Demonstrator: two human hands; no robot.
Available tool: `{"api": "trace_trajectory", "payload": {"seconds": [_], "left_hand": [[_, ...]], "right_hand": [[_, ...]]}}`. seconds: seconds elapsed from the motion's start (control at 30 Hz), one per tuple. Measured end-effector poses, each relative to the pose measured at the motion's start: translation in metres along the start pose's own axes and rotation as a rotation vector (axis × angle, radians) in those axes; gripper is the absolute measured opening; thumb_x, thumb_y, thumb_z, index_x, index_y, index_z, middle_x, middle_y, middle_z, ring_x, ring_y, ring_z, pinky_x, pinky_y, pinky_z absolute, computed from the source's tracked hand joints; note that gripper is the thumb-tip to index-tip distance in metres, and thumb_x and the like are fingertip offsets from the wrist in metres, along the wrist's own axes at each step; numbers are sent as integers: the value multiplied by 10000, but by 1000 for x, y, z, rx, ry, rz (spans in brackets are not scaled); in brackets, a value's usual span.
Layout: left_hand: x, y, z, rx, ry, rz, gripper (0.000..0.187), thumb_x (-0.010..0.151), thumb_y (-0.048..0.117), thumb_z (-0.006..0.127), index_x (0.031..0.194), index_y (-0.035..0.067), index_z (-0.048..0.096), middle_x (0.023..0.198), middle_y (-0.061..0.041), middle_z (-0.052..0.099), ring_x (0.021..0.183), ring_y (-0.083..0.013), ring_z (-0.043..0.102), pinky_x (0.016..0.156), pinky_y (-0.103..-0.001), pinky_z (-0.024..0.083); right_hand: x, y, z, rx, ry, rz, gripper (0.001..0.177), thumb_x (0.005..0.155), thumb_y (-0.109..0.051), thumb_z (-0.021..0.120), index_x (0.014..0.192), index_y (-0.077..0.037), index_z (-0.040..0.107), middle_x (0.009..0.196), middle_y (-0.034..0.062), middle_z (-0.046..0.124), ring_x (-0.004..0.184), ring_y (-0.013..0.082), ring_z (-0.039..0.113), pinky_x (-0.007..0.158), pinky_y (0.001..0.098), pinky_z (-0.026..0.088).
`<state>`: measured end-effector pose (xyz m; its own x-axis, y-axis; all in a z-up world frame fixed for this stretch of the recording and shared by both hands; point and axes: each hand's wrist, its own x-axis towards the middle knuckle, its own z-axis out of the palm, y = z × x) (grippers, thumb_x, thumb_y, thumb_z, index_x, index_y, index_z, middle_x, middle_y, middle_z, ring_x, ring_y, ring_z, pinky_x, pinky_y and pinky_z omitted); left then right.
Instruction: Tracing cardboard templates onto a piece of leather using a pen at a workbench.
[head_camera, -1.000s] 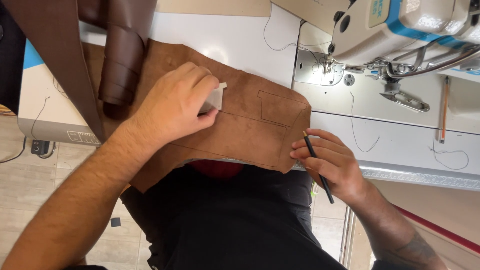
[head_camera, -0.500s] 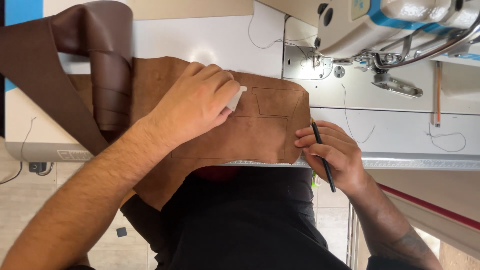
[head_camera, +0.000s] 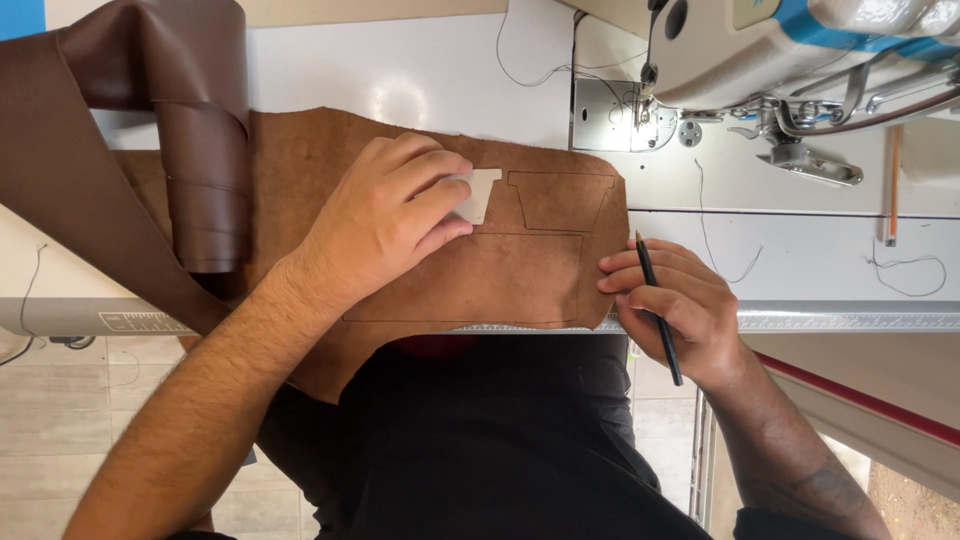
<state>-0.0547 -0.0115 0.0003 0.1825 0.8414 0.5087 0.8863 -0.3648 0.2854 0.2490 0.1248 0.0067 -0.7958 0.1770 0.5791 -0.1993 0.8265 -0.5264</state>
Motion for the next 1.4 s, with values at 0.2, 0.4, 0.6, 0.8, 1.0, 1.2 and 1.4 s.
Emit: {"api": "trace_trajectory", "payload": {"seconds": [0.2, 0.4, 0.6, 0.8, 1.0, 1.2, 1.4], "left_hand": [[-1, -2, 1, -7, 4, 16, 299, 851, 101, 923, 921, 54, 636, 1154, -85, 661, 1024, -275, 602, 777, -407, 490], [-3, -2, 8, 69, 35, 35, 318, 808, 121, 954, 860, 64, 646, 1141, -53, 676, 1029, -258, 603, 825, -412, 471], [0, 10, -1, 187, -22, 17, 232, 870, 168, 891, 932, 35, 711, 1210, -90, 607, 1111, -285, 559, 874, -439, 485], [-11, 56, 21, 331, -87, -125, 537, 895, 410, 728, 1113, -80, 703, 1125, -272, 627, 1124, -426, 610, 940, -504, 504], [-12, 87, 33, 400, -134, -384, 957, 878, 760, 627, 1381, -54, 599, 1386, -253, 570, 1317, -405, 511, 1141, -552, 426], [-18, 85, 41, 317, -15, -367, 963, 901, 763, 597, 1369, -78, 598, 1393, -292, 567, 1318, -461, 522, 1140, -617, 417], [-17, 85, 38, 343, 1, -361, 952, 910, 774, 568, 1356, -65, 616, 1388, -284, 568, 1289, -446, 542, 1123, -599, 436]], "right_hand": [[-1, 0, 1, -12, 18, -13, 220, 907, 117, 671, 899, -32, 509, 907, 165, 731, 903, 381, 766, 940, 548, 605], [-2, 0, 1, -10, 12, -21, 199, 904, 105, 675, 891, -23, 523, 909, 170, 730, 905, 387, 765, 936, 555, 605], [1, -2, 1, -14, 37, -32, 141, 922, 92, 562, 868, -25, 504, 878, 165, 718, 874, 392, 762, 908, 542, 605], [4, -4, -3, 133, 70, 59, 125, 978, 5, 537, 938, 68, 637, 864, 225, 732, 808, 472, 739, 795, 646, 582], [33, -12, -16, 128, 38, 105, 478, 1075, -273, 403, 1051, 130, 657, 774, 215, 658, 670, 321, 657, 644, 382, 533], [92, 19, -1, 184, -178, 227, 217, 963, -46, 724, 1135, 78, 677, 976, 172, 740, 761, 206, 708, 655, 266, 566], [98, 46, 26, 192, -107, 356, 45, 946, -7, 721, 981, 20, 712, 936, 133, 727, 817, 220, 671, 732, 314, 531]]}}
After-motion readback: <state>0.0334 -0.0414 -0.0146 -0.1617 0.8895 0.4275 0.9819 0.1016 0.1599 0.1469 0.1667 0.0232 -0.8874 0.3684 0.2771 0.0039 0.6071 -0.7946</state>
